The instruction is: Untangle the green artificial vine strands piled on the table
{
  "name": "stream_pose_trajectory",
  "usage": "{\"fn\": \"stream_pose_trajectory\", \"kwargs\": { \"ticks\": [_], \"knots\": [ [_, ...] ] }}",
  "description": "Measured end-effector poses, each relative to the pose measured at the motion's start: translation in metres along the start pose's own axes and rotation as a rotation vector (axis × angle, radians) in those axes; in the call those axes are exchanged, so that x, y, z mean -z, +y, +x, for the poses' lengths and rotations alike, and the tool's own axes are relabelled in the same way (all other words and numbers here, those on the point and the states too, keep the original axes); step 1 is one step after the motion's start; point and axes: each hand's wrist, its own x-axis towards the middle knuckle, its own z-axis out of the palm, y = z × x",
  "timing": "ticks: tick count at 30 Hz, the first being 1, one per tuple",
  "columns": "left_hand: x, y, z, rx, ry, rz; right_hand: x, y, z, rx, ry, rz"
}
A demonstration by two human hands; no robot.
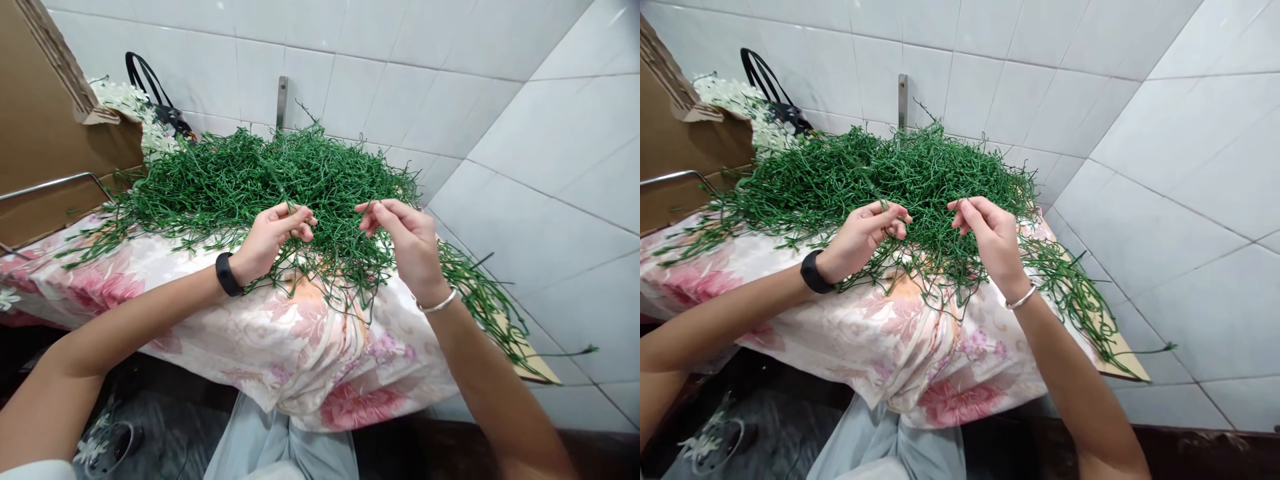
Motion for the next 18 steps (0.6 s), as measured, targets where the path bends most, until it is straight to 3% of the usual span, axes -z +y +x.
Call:
{"fn": "stream_pose_trajectory", "kwargs": {
  "ticks": [4, 8, 13, 18],
  "knots": [
    [0.0, 0.0, 0.001, 0.05, -0.051, -0.053, 0.002, 0.007, 0.001, 0.156, 0.154, -0.497],
    [0.0, 0.001, 0.0, -0.041, -0.103, 0.031, 0.0, 0.008, 0.0, 0.189, 0.141, -0.795],
    [-0.001, 0.001, -0.002, -0.045, -0.174, 0.229, -0.004, -0.002, -0.005, 0.252, 0.071, -0.614],
    [-0.006, -0.002, -0.009, -0.065, -0.267, 0.423, -0.015, -0.006, -0.005, 0.169, -0.176, -0.18]
  ]
}}
